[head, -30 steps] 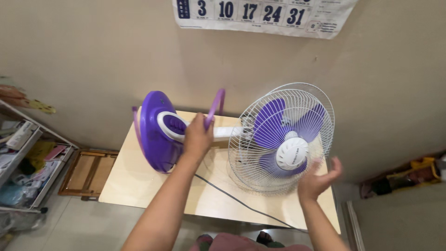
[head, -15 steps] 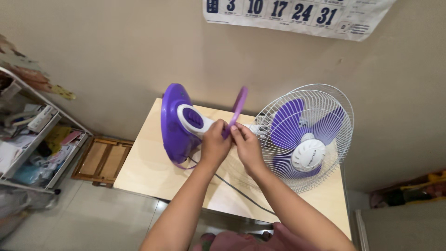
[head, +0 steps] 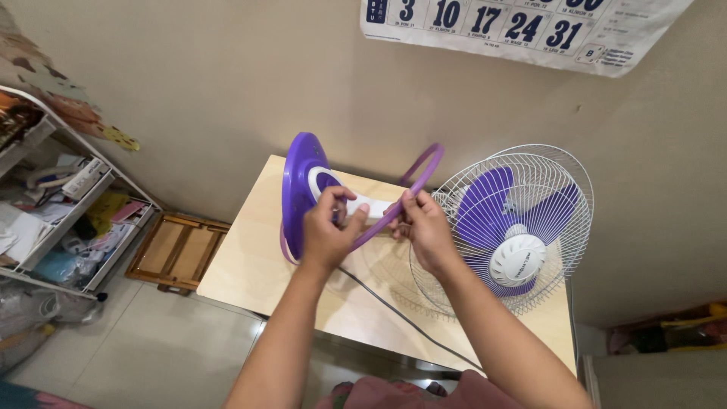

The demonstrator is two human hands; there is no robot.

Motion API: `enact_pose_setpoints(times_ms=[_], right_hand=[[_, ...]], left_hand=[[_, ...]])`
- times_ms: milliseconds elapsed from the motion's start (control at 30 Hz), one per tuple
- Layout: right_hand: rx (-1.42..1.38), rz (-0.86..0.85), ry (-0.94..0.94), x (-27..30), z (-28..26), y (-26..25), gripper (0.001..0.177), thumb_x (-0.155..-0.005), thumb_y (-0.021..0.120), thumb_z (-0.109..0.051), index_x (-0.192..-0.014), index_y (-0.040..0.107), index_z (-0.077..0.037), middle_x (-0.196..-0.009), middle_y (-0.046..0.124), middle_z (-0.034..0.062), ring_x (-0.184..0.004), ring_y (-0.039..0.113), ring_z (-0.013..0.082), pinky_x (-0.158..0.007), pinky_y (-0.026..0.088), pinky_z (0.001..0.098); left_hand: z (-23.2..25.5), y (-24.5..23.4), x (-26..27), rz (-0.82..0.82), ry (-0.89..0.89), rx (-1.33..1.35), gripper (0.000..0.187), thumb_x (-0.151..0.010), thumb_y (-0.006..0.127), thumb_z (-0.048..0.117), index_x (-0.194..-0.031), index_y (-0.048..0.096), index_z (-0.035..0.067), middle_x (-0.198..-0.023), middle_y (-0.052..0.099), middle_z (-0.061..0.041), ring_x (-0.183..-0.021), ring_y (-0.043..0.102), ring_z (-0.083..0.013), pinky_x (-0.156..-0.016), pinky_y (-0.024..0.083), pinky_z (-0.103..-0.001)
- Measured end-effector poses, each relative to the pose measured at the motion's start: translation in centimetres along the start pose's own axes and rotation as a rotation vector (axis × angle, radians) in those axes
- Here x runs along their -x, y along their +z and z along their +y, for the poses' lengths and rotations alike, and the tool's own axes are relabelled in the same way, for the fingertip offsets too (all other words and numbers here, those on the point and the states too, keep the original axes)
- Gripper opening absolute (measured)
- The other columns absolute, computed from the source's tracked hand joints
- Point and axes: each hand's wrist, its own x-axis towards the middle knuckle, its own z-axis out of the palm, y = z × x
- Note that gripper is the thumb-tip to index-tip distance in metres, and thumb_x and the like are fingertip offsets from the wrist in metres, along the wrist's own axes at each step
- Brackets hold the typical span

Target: The person reassembles a purple and white electric fan on a table. They attach the front grille, then secure the outer ring using a screwdriver.

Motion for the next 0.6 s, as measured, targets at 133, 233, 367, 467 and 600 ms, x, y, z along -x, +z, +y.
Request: enact_pose_setpoints(times_ms=[133, 233, 367, 467, 600], right_hand=[[-0.015, -0.045, -0.03, 0.4, -3.8, 1.5, 0.024, -0.107, 0.051, -0.03, -0.099, 0.058, -0.008, -0.087, 0.071, 0.008, -0.068, 0.064, 0.0115, -0.058, 0.053, 0.0258], [-0.015, -0.082, -0.094, 0.8, -6.5, 3.0, 0.024, -0.107, 0.051, -0.029, -0.1, 0.058, -0.007, -0.086, 0.071, 0.0089, -0.066, 0.064, 0.0125, -0.057, 0.054, 0.0268], [-0.026, -0.146, -0.236, 0.5, -10.1, 4.6, 0.026, -0.109, 0.052, -0.028, -0.101, 0.058, -0.005, -0.083, 0.07, 0.0101, -0.065, 0.066, 0.0147, -0.059, 0.057, 0.0286], [0.038, -0.063, -0.349, -0.7, -13.2, 5.2, 0.027, -0.108, 0.056, -0.029, -0.099, 0.06, -0.005, -0.083, 0.068, 0.0084, -0.067, 0.065, 0.0153, -0.059, 0.057, 0.0302], [0.682, 0.049, -0.816, -2.2, -16.5, 5.2, 0.033, -0.109, 0.061, -0.034, -0.102, 0.067, -0.003, -0.095, 0.069, 0.0113, -0.081, 0.066, 0.0171, -0.07, 0.058, 0.0325]], left_hand=[[2.7, -2.9, 0.6, 0.05, 0.055, -0.166, 0.018, -0.086, 0.085, 0.025, -0.096, 0.076, 0.012, -0.064, 0.059, -0.003, -0.056, 0.057, -0.0138, -0.054, 0.047, -0.03], [4.7, -4.7, 1.8, 0.07, 0.483, -0.232, 0.038, -0.077, 0.088, 0.03, -0.105, 0.07, 0.011, -0.09, 0.068, -0.008, -0.077, 0.067, -0.0209, -0.062, 0.054, -0.031], [5.6, -6.1, 1.9, 0.016, 0.416, -0.197, 0.047, -0.073, 0.091, 0.03, -0.113, 0.073, 0.013, -0.09, 0.075, -0.004, -0.073, 0.073, -0.0169, -0.063, 0.059, -0.03], [5.3, -6.4, 1.2, 0.104, 0.462, -0.216, 0.043, -0.078, 0.091, 0.025, -0.116, 0.074, 0.016, -0.086, 0.074, -0.003, -0.07, 0.071, -0.0152, -0.064, 0.057, -0.029], [5.1, -7.0, -0.9, 0.287, 0.574, -0.263, 0.042, -0.084, 0.089, 0.022, -0.123, 0.076, 0.017, -0.08, 0.07, -0.003, -0.066, 0.064, -0.015, -0.062, 0.053, -0.03]])
